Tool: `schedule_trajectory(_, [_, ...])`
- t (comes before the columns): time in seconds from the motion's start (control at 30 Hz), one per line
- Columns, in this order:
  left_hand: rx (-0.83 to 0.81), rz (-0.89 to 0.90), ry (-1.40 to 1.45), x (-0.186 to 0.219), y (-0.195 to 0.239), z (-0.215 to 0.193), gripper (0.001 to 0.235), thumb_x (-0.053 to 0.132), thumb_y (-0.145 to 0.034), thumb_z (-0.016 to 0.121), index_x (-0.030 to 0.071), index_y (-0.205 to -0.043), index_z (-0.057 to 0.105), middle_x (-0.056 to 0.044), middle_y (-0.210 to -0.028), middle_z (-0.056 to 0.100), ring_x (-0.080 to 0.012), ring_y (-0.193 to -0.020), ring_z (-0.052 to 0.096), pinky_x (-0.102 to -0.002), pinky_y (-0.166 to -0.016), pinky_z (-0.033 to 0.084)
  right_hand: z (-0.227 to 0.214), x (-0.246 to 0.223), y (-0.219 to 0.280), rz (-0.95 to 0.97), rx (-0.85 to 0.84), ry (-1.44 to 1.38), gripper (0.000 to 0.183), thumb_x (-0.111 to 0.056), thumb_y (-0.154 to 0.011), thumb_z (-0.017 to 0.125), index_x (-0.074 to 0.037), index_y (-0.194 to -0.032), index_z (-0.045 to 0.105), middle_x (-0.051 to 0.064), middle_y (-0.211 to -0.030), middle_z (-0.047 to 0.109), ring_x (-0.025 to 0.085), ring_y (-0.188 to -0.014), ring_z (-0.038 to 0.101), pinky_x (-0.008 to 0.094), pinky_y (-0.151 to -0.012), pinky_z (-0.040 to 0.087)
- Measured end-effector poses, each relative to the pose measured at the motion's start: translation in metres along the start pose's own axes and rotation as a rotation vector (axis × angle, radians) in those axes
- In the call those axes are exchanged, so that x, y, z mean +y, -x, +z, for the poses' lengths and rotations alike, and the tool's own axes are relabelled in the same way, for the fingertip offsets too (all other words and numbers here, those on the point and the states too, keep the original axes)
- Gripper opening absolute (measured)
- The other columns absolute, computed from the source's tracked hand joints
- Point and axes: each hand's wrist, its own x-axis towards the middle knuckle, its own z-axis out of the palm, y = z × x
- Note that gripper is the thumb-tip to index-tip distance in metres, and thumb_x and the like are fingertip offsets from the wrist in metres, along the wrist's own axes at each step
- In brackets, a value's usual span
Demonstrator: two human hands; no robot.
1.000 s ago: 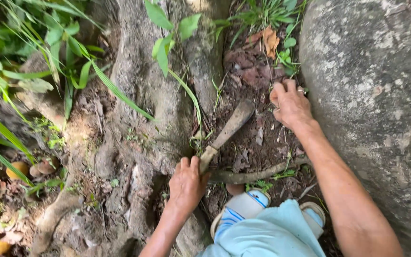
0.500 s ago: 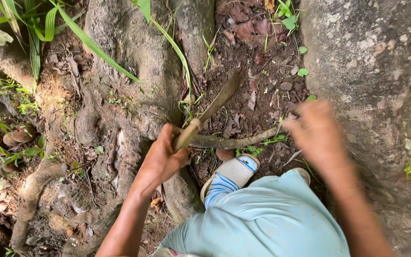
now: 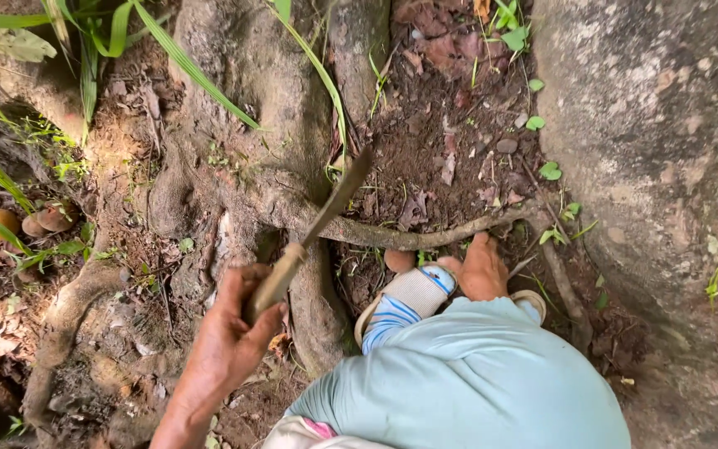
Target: The person is clearing weeds and grass from around the roots of a tree using a machete.
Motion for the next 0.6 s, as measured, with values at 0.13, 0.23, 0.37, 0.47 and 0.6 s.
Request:
schedule_trajectory(0.13, [0.138,0.236,-0.414,0.039,-0.016,-0.020,0.037,0.011,-0.094,0.060,0.006,-0.129,0.052,-0.016,-0.094,0.071,-0.0178,-0.058,0.066,-0.032,-0.048,0.057,0.041,0.044,-0.017,-0.036,-0.247,0.014,0.054,-0.043,-0.092,0.071,0.001,-0.120,0.055,0.030,-0.119,0.064,0.048,-0.109,0.063,0.057,-0.091,0.050])
schedule_trajectory(0.23, [0.200,0.341,-0.698,0.067,-0.038,-0.032,0.032,0.013,-0.098,0.059,0.007,-0.129,0.056,-0.013,-0.084,0.067,-0.0188,-0.053,0.061,-0.035,-0.045,0.053,0.059,0.068,-0.015,-0.168,-0.201,-0.138,0.035,-0.036,-0.106,0.055,-0.003,-0.115,0.063,0.026,-0.104,0.072,0.046,-0.098,0.068,0.055,-0.084,0.052])
schedule_trajectory(0.37, [0.149,0.260,-0.899,0.102,-0.078,-0.035,0.026,0.022,-0.103,0.057,0.013,-0.126,0.061,-0.007,-0.070,0.064,-0.0182,-0.051,0.057,-0.036,-0.046,0.052,0.092,0.129,-0.026,-0.264,-0.071,-0.532,0.028,-0.027,-0.107,0.054,-0.002,-0.105,0.067,0.018,-0.082,0.067,0.034,-0.075,0.062,0.047,-0.072,0.052])
schedule_trajectory(0.47, [0.100,0.179,-0.983,0.129,-0.079,-0.033,0.026,0.030,-0.107,0.053,0.018,-0.127,0.063,-0.008,-0.068,0.063,-0.0187,-0.050,0.055,-0.036,-0.046,0.052,0.109,0.176,-0.020,-0.175,-0.090,-0.591,0.024,-0.027,-0.105,0.056,-0.005,-0.106,0.065,0.014,-0.082,0.067,0.029,-0.072,0.062,0.043,-0.068,0.052])
schedule_trajectory(0.6, [0.102,0.207,-1.009,0.138,-0.088,-0.032,0.029,0.035,-0.107,0.050,0.018,-0.127,0.064,-0.007,-0.066,0.062,-0.0187,-0.048,0.054,-0.038,-0.046,0.052,0.067,0.141,-0.010,-0.024,-0.078,-0.711,0.019,-0.026,-0.099,0.060,-0.011,-0.109,0.061,0.006,-0.083,0.066,0.021,-0.066,0.061,0.035,-0.058,0.052])
